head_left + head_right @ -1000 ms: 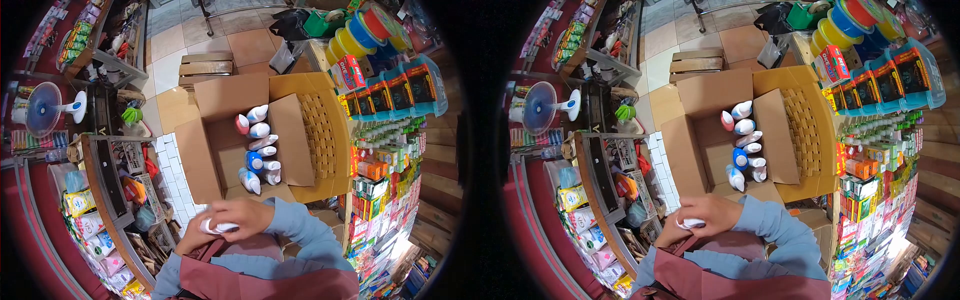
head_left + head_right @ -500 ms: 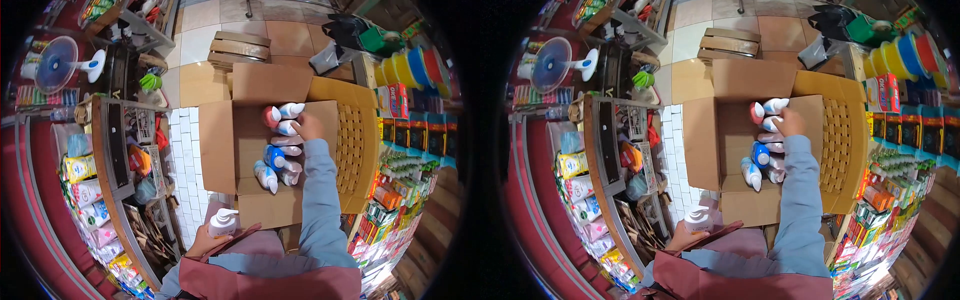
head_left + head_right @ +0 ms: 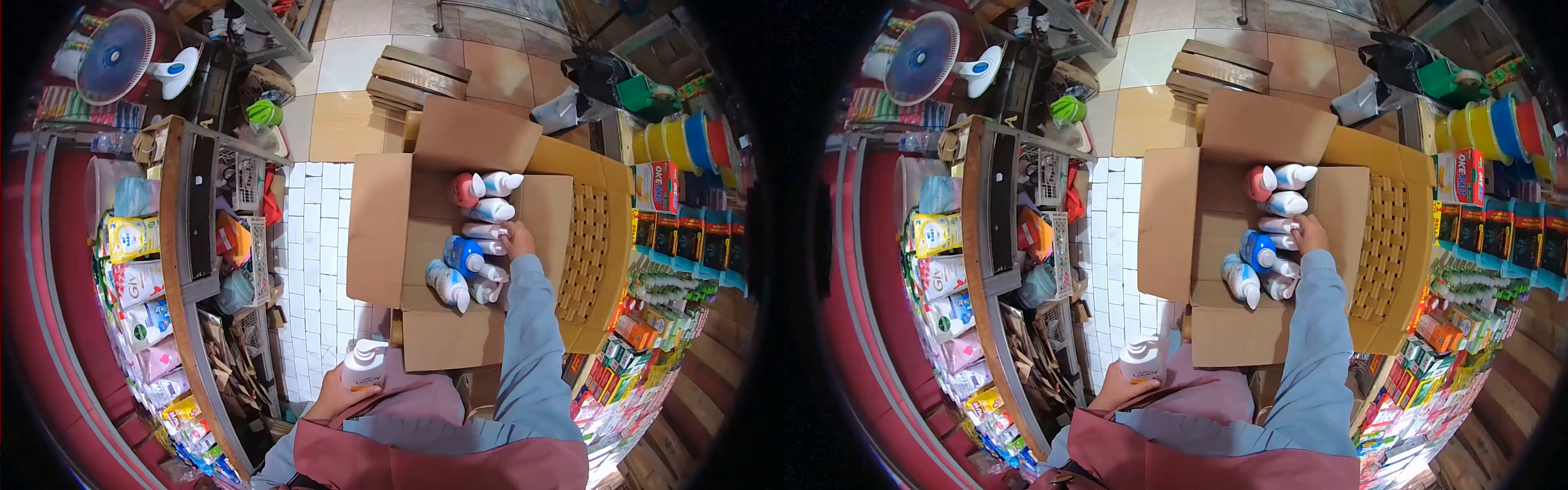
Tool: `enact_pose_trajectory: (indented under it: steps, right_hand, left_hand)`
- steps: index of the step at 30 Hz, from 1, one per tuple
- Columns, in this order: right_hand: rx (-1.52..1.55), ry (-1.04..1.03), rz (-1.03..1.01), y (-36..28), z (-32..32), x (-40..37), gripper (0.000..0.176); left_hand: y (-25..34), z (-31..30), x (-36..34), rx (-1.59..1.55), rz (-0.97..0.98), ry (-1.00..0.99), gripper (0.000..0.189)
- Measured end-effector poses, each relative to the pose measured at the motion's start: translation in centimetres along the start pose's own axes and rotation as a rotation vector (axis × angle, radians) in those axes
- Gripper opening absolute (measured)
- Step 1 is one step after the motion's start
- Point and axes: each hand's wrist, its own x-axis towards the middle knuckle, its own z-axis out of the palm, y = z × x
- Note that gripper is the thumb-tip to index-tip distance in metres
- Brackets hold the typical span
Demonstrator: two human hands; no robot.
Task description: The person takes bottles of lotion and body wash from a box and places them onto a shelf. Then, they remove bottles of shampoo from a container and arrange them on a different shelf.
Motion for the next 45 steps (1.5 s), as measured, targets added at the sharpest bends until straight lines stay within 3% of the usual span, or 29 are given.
enact_pose_trajectory:
  steps: [7,10,16,20,23,27,32,36,38,41,45]
  right_hand:
    - [0.107,0.258,-0.254,-7.4,-7.7,-4.9,0.028]
    - [0.109,0.255,-0.271,-15.0,-14.1,-9.4,0.028]
    - [0.109,0.416,-0.707,-30.9,-24.5,-23.1,0.036]
    - [0.542,0.451,-0.963,-39.4,-25.6,-31.9,0.056]
    - [0.859,0.174,-1.150,-46.7,-24.5,-36.0,0.071]
    - [1.293,-0.452,-1.341,-57.9,-17.7,-39.2,0.090]
    - [1.303,-1.058,-1.350,-71.1,-9.7,-45.7,0.086]
    - [1.086,-1.350,-1.313,-78.6,-4.7,-50.1,0.080]
    - [1.015,-1.377,-1.290,-80.8,-2.3,-52.5,0.079]
    - [0.986,-1.454,-1.162,-82.4,0.8,-56.3,0.084]
    - [1.062,-1.480,-1.267,-80.8,4.0,-58.9,0.077]
  left_hand:
    - [-2.1,-2.0,-3.0,-0.117,0.074,-0.033,0.054]
    - [-4.4,-3.5,-4.5,-0.170,0.117,-0.081,0.053]
    - [-5.9,-8.4,-10.2,-0.593,0.282,-0.227,0.069]
    - [-7.3,-12.7,-16.4,-0.740,0.589,-0.391,0.065]
    - [-9.4,-15.3,-21.8,-0.846,0.825,-0.541,0.057]
    - [-11.5,-17.0,-29.4,-0.974,0.961,-0.672,0.052]
    - [-18.3,-18.8,-34.6,-1.070,1.122,-0.662,0.062]
    - [-24.7,-20.7,-34.8,-0.950,1.358,-0.459,0.066]
    - [-25.4,-20.7,-36.4,-0.941,1.456,-0.233,0.071]
    - [-26.6,-21.0,-39.2,-1.039,1.476,0.077,0.074]
    - [-28.4,-22.2,-43.8,-1.092,1.376,0.371,0.071]
